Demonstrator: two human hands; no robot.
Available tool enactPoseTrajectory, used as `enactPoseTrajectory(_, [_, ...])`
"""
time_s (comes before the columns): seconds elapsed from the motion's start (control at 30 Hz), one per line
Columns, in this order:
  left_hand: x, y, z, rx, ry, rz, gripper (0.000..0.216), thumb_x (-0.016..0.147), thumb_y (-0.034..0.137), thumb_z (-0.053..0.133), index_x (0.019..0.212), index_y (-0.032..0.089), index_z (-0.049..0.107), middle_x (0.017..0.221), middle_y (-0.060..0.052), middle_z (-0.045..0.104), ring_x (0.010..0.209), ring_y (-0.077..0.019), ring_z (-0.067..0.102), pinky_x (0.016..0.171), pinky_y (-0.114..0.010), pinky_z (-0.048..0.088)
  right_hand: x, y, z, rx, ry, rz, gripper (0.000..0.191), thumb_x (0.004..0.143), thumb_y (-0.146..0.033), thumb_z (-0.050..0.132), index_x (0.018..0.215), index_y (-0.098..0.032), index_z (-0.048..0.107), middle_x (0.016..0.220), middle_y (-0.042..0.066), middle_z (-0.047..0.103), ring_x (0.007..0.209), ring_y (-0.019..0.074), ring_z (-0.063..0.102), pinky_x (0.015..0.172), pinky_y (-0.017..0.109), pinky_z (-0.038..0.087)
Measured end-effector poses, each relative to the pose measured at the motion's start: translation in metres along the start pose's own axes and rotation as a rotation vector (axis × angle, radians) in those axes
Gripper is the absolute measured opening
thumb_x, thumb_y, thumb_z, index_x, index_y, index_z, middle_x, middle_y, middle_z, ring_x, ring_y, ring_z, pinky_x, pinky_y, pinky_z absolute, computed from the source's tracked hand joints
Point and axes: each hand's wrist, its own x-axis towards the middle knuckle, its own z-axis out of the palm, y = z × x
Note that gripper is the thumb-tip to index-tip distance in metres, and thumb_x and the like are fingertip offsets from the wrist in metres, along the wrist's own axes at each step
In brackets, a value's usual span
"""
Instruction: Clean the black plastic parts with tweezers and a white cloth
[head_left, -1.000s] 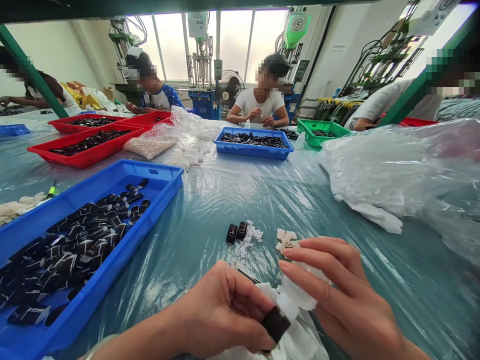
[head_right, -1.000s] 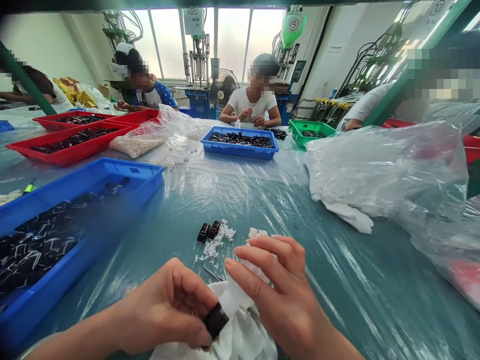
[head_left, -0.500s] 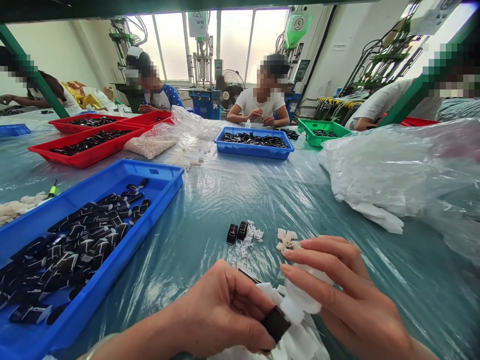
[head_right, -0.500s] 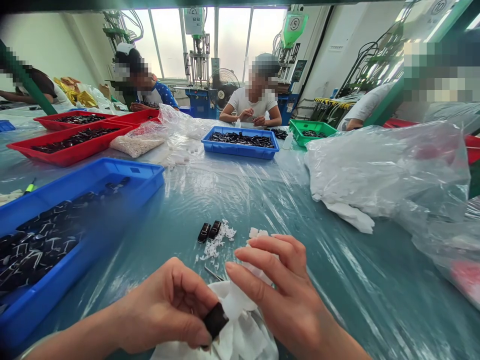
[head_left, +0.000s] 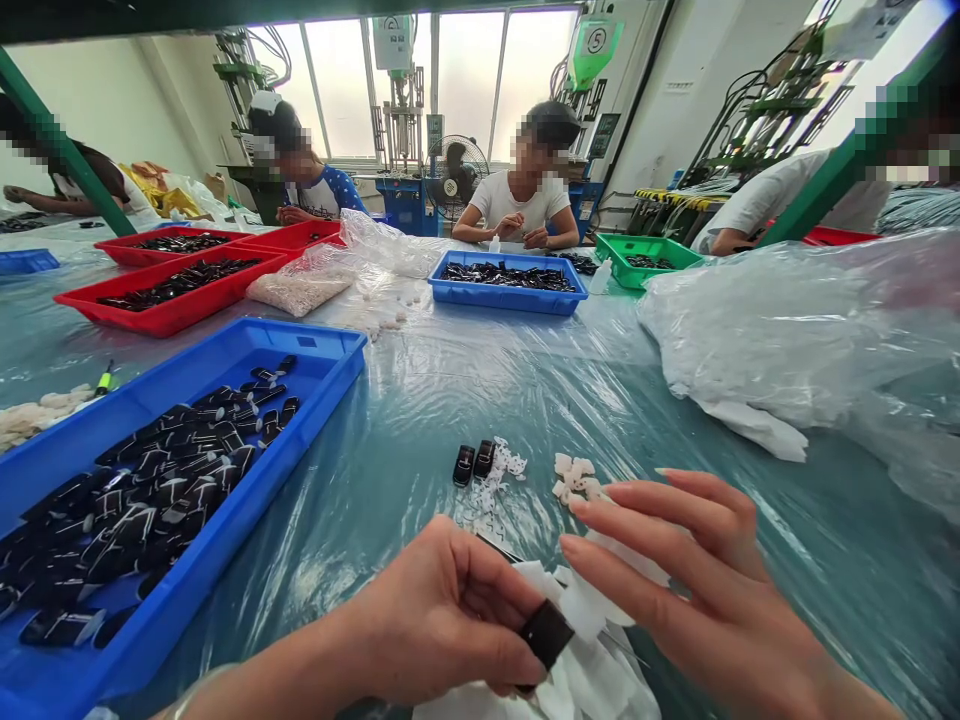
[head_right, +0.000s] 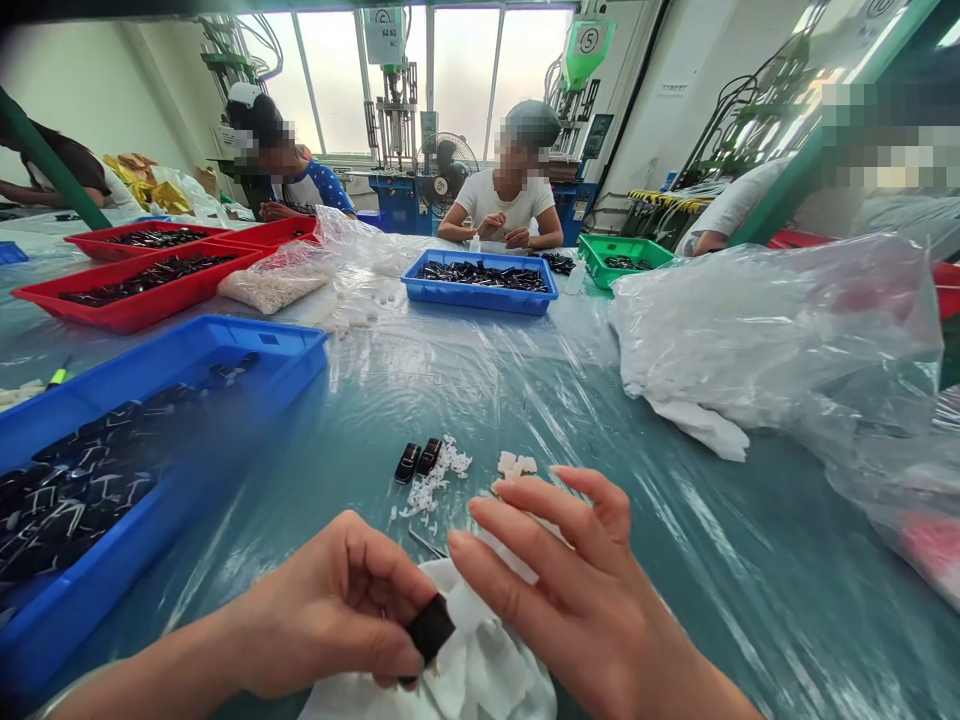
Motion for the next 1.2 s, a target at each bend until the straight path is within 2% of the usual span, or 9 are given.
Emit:
enactPoseTrajectory(0.27, [0.001,-0.001,0.002,0.007,-0.029,-0.011,0.018,0.058,0.007,0.067,0.074,0.012,0.073,0.056,0.000,0.059,0.048,-0.0046,0.049,0.051,-0.016,0.040,-0.002,-0.002,0.000,-0.087,-0.023,-0.037,0.029,0.089,-0.011,0.043,0.102,-0.029,0.061,0.096,0.000,0.068,0.102,0.0192,0.052,0.096,0.044,0.030])
enactPoseTrajectory(0.5, [0.001,-0.001,0.003,0.005,-0.022,-0.035,0.014,0.057,0.006,0.066,0.068,0.012,0.072,0.055,0.001,0.060,0.048,-0.0047,0.049,0.050,-0.016,0.039,0.000,-0.007,0.008,-0.081,0.057,0.046,0.027,0.088,-0.008,0.047,0.097,-0.028,0.062,0.093,0.000,0.069,0.097,0.0191,0.052,0.090,0.044,0.033])
enactPoseTrajectory(0.8, [0.002,-0.001,0.002,-0.015,-0.007,-0.010,0.017,0.055,0.006,0.068,0.071,0.011,0.073,0.053,0.000,0.060,0.047,-0.0052,0.051,0.049,-0.016,0.040,0.004,-0.009,0.010,-0.053,0.094,0.080,0.024,0.086,-0.008,0.049,0.095,-0.025,0.062,0.090,0.001,0.068,0.093,0.0206,0.054,0.082,0.042,0.037])
enactPoseTrajectory(0.9, [0.002,-0.001,0.001,-0.028,-0.005,0.013,0.018,0.055,0.005,0.069,0.072,0.012,0.073,0.057,0.000,0.063,0.050,-0.0056,0.052,0.051,-0.016,0.040,0.006,-0.006,0.011,-0.028,0.088,0.098,0.027,0.087,-0.006,0.043,0.095,-0.025,0.061,0.091,0.002,0.068,0.094,0.0207,0.055,0.080,0.041,0.038])
enactPoseTrajectory(1.07, [0.002,-0.002,-0.002,0.010,0.057,0.081,0.019,0.054,0.007,0.074,0.072,0.013,0.073,0.067,-0.002,0.068,0.057,-0.0072,0.055,0.055,-0.017,0.042,0.008,0.001,0.011,0.018,0.085,0.111,0.037,0.078,0.003,0.045,0.102,-0.023,0.057,0.093,0.004,0.066,0.094,0.0217,0.056,0.078,0.040,0.040])
enactPoseTrajectory(1.2, [0.003,-0.003,-0.002,-0.001,0.083,0.106,0.016,0.055,0.008,0.074,0.070,0.013,0.072,0.070,-0.003,0.069,0.060,-0.0086,0.057,0.059,-0.018,0.043,0.005,0.007,0.012,0.059,0.066,0.155,0.044,0.076,0.003,0.041,0.110,-0.022,0.052,0.098,0.006,0.062,0.096,0.0218,0.055,0.077,0.039,0.042])
